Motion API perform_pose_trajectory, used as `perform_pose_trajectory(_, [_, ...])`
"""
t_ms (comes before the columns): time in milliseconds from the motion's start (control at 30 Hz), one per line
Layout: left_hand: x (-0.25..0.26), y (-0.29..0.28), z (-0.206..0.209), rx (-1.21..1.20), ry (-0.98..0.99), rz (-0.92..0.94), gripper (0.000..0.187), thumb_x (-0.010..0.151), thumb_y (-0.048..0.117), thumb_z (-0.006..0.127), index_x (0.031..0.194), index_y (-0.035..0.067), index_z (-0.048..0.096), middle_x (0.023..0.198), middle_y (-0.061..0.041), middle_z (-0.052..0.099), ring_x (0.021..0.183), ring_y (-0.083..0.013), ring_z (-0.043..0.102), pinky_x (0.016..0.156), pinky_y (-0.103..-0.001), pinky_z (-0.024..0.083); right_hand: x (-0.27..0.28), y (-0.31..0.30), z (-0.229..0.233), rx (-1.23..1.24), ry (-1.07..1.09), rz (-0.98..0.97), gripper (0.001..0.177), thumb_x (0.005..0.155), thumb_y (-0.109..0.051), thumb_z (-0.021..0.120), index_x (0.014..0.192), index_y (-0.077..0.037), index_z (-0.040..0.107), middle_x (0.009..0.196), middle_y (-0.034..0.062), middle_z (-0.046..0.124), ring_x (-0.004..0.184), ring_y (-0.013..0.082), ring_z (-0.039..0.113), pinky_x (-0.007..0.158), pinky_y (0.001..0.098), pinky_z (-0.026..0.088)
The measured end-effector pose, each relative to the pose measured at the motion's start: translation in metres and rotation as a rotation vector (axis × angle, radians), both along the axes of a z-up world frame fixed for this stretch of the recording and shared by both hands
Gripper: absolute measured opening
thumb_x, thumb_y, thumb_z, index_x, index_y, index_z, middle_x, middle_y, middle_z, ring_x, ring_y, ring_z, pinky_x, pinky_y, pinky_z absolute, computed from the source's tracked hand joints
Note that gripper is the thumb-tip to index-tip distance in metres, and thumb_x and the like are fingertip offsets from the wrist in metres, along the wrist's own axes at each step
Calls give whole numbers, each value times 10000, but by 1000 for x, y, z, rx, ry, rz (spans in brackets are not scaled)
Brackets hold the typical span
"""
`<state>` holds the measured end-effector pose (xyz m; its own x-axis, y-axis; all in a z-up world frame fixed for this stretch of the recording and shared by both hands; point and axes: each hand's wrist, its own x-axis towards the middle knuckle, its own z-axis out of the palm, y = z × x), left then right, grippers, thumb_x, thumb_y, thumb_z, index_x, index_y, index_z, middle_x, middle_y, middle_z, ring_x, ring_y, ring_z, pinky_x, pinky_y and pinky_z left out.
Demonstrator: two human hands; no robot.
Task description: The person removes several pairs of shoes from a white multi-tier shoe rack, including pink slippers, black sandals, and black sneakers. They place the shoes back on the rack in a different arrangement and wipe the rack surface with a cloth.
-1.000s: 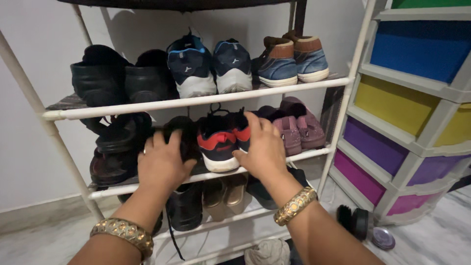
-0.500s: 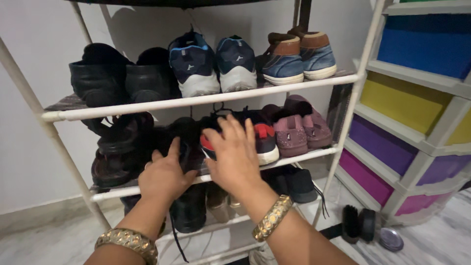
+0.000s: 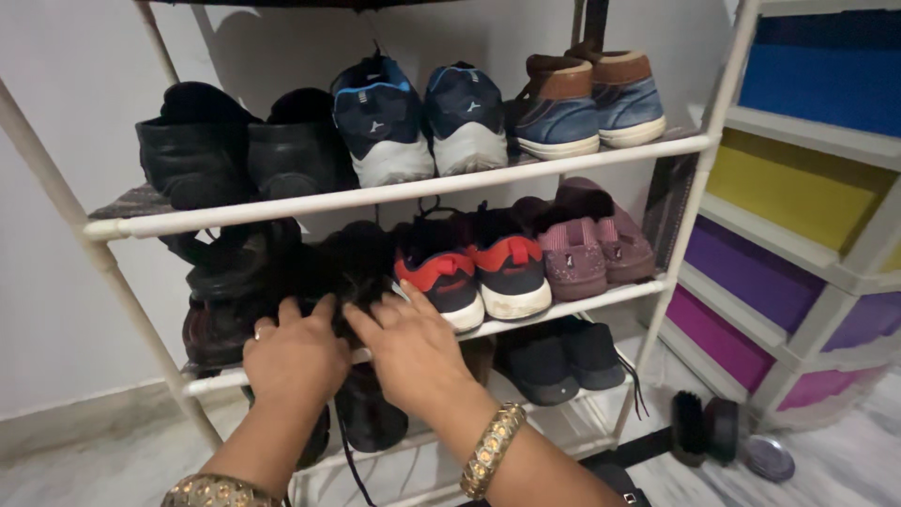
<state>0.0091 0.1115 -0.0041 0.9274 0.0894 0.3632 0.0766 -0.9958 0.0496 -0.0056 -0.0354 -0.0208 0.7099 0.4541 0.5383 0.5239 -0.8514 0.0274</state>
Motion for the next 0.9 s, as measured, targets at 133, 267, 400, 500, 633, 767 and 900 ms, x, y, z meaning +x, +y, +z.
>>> perform_pose_trajectory(133, [-1, -9, 2, 71, -112, -49, 705, 709, 463, 769, 1361, 259, 593, 1393, -118, 541, 1281, -344, 518, 986, -505, 442, 4, -4, 4, 115, -321, 21, 690, 643, -208, 734, 1306, -55, 615, 1431, 242, 536, 1424, 378, 397, 1211, 533, 177])
perform_pose_trajectory(267, [8, -21, -1, 116, -485, -290, 796, 626, 346, 754, 1384, 162, 591, 1450, -142, 527, 1367, -336, 466, 1050, -552, 374, 10, -14, 8, 88, -374, -9, 691, 692, -271, 760, 1323, -27, 622, 1440, 276, 518, 1425, 391, 385, 1227, 512, 173])
perform_pose_trajectory(400, [19, -32, -1, 163, -273, -214, 733, 795, 367, 741, 1470, 266, 475, 1580, -131, 369, 1408, -344, 434, 1069, -594, 375, 14, -20, 11, -68, -264, -61, 593, 682, -304, 767, 1201, -27, 688, 1404, 224, 572, 1425, 347, 411, 1239, 493, 174])
perform_pose_trajectory(500, [23, -35, 0, 28, 117, -166, 853, 824, 446, 754, 1551, 320, 324, 1674, -97, 192, 1374, -379, 429, 1056, -624, 384, 14, -25, 11, -134, -223, -58, 475, 654, -286, 791, 1075, -71, 746, 1400, 181, 601, 1431, 310, 427, 1250, 481, 175])
perform_pose_trajectory(633, [23, -28, 9, 42, 149, -146, 1030, 760, 446, 808, 1606, 346, 230, 1677, -19, 214, 1417, -324, 435, 1048, -621, 419, 11, -30, 16, -59, -146, 74, 465, 656, -271, 833, 1069, -74, 754, 1357, 150, 620, 1375, 298, 478, 1224, 479, 247])
perform_pose_trajectory(767, [23, -16, 15, -209, 231, -43, 1007, 768, 477, 808, 1593, 503, 230, 1654, -150, 240, 1388, -339, 463, 1020, -558, 501, 5, -37, 21, 164, -152, 212, 436, 727, -203, 810, 1142, -92, 736, 1380, 108, 631, 1323, 303, 548, 1047, 427, 466])
perform_pose_trajectory(900, [24, -28, 6, -137, 158, 49, 893, 833, 432, 764, 1580, 474, 278, 1515, -90, 416, 1421, -309, 405, 980, -600, 472, 1, -40, 28, 199, -178, 194, 400, 770, -201, 802, 1149, -102, 724, 1377, 94, 627, 1264, 294, 588, 946, 428, 531])
